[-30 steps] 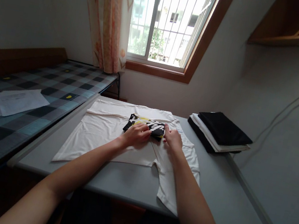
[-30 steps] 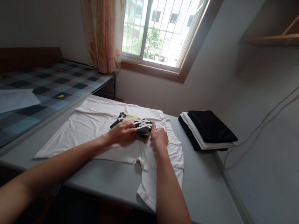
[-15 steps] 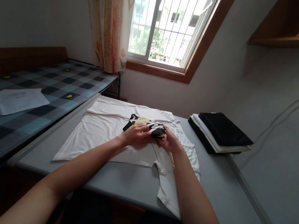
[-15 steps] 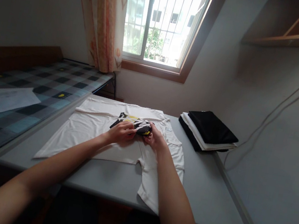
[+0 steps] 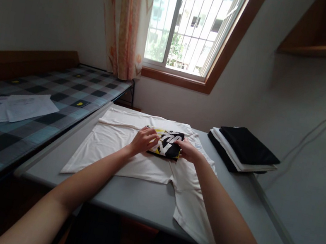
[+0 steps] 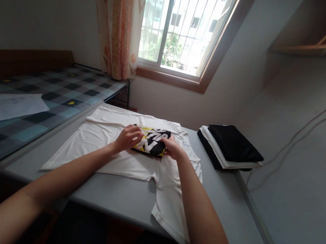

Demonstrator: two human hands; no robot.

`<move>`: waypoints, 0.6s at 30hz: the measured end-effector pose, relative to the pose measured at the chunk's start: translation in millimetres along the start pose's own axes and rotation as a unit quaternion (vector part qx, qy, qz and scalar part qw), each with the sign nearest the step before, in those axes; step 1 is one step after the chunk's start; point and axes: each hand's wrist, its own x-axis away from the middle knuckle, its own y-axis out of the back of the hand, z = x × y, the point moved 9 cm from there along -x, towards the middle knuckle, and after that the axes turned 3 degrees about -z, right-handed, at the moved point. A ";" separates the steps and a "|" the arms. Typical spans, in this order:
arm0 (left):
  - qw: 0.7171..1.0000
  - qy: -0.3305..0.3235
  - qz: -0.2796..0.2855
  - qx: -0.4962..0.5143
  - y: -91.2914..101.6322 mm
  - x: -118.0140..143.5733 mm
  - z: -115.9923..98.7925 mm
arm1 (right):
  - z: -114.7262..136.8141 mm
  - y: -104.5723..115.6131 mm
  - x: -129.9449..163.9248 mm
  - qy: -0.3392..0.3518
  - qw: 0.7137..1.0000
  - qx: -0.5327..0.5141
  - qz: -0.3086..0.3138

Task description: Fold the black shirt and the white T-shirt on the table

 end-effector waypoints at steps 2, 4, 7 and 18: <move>0.999 0.043 -0.013 -0.014 5.8 2.2 17.1 | 2.9 -0.1 1.8 0.004 1.000 0.018 -0.009; 0.995 0.092 -0.029 -0.031 11.2 6.2 36.0 | 8.2 -1.1 3.8 0.018 1.000 0.013 -0.019; 0.987 0.145 -0.041 -0.058 15.3 13.1 58.4 | 21.2 -0.1 7.4 0.038 0.999 0.002 -0.029; 0.983 0.159 0.056 -0.076 -9.2 16.0 56.1 | 103.5 114.8 56.6 0.043 0.981 0.130 -0.137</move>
